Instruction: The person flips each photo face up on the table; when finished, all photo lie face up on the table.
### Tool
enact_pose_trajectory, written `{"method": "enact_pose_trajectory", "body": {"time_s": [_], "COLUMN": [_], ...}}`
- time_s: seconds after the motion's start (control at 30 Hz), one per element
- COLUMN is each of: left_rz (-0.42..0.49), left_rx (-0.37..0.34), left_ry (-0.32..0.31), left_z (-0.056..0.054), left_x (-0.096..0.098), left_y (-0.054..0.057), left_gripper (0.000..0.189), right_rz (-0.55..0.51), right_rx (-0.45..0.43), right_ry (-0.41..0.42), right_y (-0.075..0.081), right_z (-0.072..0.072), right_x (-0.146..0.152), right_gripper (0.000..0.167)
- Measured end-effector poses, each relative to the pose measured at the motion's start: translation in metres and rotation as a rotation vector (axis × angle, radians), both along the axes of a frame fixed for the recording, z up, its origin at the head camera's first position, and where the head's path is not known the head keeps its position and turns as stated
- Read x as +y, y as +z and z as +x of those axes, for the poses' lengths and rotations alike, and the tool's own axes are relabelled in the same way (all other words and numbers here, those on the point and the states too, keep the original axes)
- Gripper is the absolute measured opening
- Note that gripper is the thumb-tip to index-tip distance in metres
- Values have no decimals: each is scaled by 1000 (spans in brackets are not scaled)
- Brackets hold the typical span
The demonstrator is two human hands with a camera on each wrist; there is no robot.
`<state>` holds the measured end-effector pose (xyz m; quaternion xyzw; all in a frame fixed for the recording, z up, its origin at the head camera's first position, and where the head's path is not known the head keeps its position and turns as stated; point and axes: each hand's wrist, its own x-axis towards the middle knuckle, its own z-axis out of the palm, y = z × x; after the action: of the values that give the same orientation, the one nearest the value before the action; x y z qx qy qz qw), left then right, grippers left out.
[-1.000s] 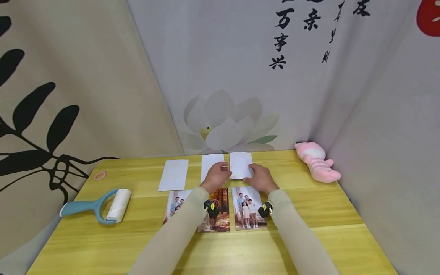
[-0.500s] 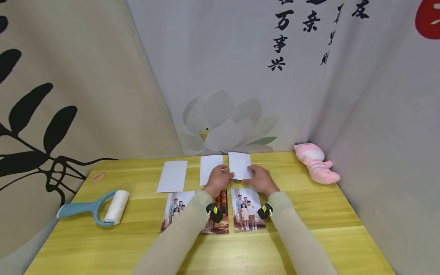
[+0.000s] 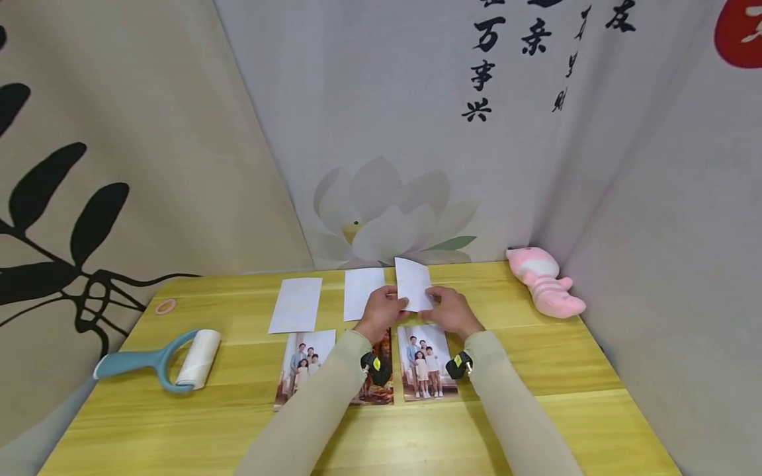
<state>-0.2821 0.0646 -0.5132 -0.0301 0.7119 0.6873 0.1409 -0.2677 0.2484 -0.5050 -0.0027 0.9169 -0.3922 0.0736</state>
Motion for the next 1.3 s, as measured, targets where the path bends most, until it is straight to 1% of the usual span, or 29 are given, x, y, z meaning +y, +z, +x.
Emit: {"method": "enact_pose_trajectory", "body": {"time_s": [0.1,0.2,0.3,0.43,0.6,0.67,0.73,0.87,0.93,1.0,1.17,1.23,1.3], "left_rz": [13,42,77,88,95,107,117,119,109,79,-34,-62,-82], "left_rx": [-1,7,18,38,61,70,81,95,102,119,197,224,246], "left_ry": [6,-4,-16,-26,-40,-49,-66,-91,-88,-92,-99,-103,-120], "left_z": [2,4,6,7,11,13,14,17,18,19,22,23,24], "left_x": [1,2,4,6,7,7,8,10,12,15,21,22,23], "left_y": [-1,-2,-1,2,7,10,13,19,22,24,29,30,31], "left_gripper": [46,46,47,47,46,46,45,46,45,44,42,42,44], "right_rz": [0,7,-16,-56,-96,-127,-180,-319,-372,-423,-524,-536,-542], "right_rx": [-5,-4,7,16,22,20,16,-9,-20,-32,-48,-51,-54], "right_ry": [12,21,41,61,46,43,40,27,19,1,-41,-43,-54], "right_y": [1,2,2,6,10,13,15,19,20,22,29,32,35], "right_z": [2,3,5,7,7,7,8,6,6,6,7,7,8], "right_x": [0,0,0,-1,-3,-4,-4,-3,-2,-2,1,2,3], "right_gripper": [65,63,60,56,50,49,49,52,54,54,57,60,62]}}
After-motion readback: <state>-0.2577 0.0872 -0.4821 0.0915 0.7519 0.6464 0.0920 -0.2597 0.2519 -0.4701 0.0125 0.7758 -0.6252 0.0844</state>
